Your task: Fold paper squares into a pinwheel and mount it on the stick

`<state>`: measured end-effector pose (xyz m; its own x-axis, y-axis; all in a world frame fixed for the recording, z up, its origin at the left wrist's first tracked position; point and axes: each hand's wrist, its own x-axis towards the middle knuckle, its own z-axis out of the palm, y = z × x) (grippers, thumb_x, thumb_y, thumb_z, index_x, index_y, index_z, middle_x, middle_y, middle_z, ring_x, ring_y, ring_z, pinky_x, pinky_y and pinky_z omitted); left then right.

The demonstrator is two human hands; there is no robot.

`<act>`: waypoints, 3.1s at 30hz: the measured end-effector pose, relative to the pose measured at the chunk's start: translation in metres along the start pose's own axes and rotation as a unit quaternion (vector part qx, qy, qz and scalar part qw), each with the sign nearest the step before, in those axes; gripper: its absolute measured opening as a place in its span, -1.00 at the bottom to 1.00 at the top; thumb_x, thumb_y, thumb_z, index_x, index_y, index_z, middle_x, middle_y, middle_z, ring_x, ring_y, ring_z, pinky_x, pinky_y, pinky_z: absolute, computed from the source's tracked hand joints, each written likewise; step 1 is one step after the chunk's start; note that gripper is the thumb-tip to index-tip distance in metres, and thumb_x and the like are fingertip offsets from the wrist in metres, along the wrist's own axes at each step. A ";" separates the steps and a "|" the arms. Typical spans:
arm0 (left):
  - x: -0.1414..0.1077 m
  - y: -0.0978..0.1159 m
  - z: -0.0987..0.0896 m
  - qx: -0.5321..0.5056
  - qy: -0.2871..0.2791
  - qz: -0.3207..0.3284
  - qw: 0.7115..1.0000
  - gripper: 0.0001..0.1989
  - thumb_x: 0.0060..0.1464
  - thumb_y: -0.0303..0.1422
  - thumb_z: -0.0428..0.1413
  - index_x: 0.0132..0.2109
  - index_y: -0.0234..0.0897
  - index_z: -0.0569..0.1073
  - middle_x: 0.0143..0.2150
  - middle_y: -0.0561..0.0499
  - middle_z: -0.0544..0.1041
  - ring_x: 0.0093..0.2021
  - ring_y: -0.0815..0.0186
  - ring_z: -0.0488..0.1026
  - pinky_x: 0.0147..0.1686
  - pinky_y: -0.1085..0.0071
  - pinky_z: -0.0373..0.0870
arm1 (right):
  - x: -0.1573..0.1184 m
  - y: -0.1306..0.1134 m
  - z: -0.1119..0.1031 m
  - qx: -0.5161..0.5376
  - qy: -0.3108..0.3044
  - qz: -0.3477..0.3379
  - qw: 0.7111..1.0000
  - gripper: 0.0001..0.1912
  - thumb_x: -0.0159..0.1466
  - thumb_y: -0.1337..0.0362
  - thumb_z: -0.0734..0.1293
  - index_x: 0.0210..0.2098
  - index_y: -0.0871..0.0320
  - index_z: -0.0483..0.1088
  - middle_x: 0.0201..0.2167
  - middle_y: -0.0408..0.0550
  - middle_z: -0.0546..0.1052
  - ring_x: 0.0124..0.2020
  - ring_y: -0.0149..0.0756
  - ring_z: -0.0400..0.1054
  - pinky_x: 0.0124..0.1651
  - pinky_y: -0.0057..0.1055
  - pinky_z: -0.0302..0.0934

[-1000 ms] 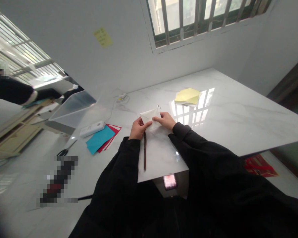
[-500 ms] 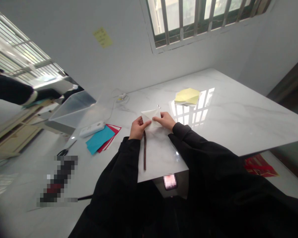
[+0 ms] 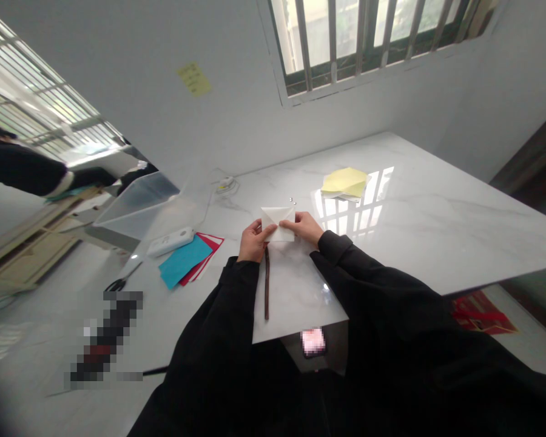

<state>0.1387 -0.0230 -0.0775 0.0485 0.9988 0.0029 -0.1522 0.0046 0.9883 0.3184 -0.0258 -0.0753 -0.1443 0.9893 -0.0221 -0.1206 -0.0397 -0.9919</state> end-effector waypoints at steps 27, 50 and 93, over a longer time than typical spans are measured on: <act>0.000 0.007 -0.012 0.073 -0.062 0.022 0.995 -0.44 -0.17 -0.16 0.48 -0.06 -0.36 0.58 -0.21 -0.12 0.70 -0.26 0.18 0.64 -0.18 0.30 0.55 | 0.014 0.003 -0.026 -0.083 -0.066 -0.028 0.994 -0.52 0.19 -0.14 0.51 -0.26 0.20 0.61 -0.47 -0.11 0.54 -0.46 -0.39 0.32 -0.39 -0.46 0.19; -0.001 0.012 -0.007 0.105 -0.024 0.036 0.994 -0.36 -0.24 -0.08 0.49 -0.04 -0.34 0.58 -0.23 -0.09 0.69 -0.31 0.19 0.61 -0.23 0.30 0.53 | 0.008 -0.013 -0.024 -0.130 -0.106 0.004 0.986 -0.61 0.12 0.03 0.58 -0.29 0.26 0.61 -0.50 -0.06 0.56 -0.45 -0.33 0.38 -0.41 -0.45 0.23; -0.001 0.001 0.003 -0.044 0.012 -0.019 0.999 -0.34 -0.36 -0.13 0.55 -0.10 -0.38 0.63 -0.13 -0.19 0.71 -0.11 0.05 0.66 0.03 0.10 0.56 | 0.007 0.000 -0.016 -0.067 -0.071 -0.044 0.994 -0.45 0.13 -0.18 0.53 -0.22 0.21 0.62 -0.32 -0.01 0.66 -0.36 -0.24 0.48 -0.35 -0.41 0.32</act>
<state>0.1419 -0.0244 -0.0758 0.0319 0.9987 -0.0396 -0.2369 0.0461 0.9704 0.3330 -0.0163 -0.0777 -0.2779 0.9578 0.0733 -0.0087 0.0738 -0.9972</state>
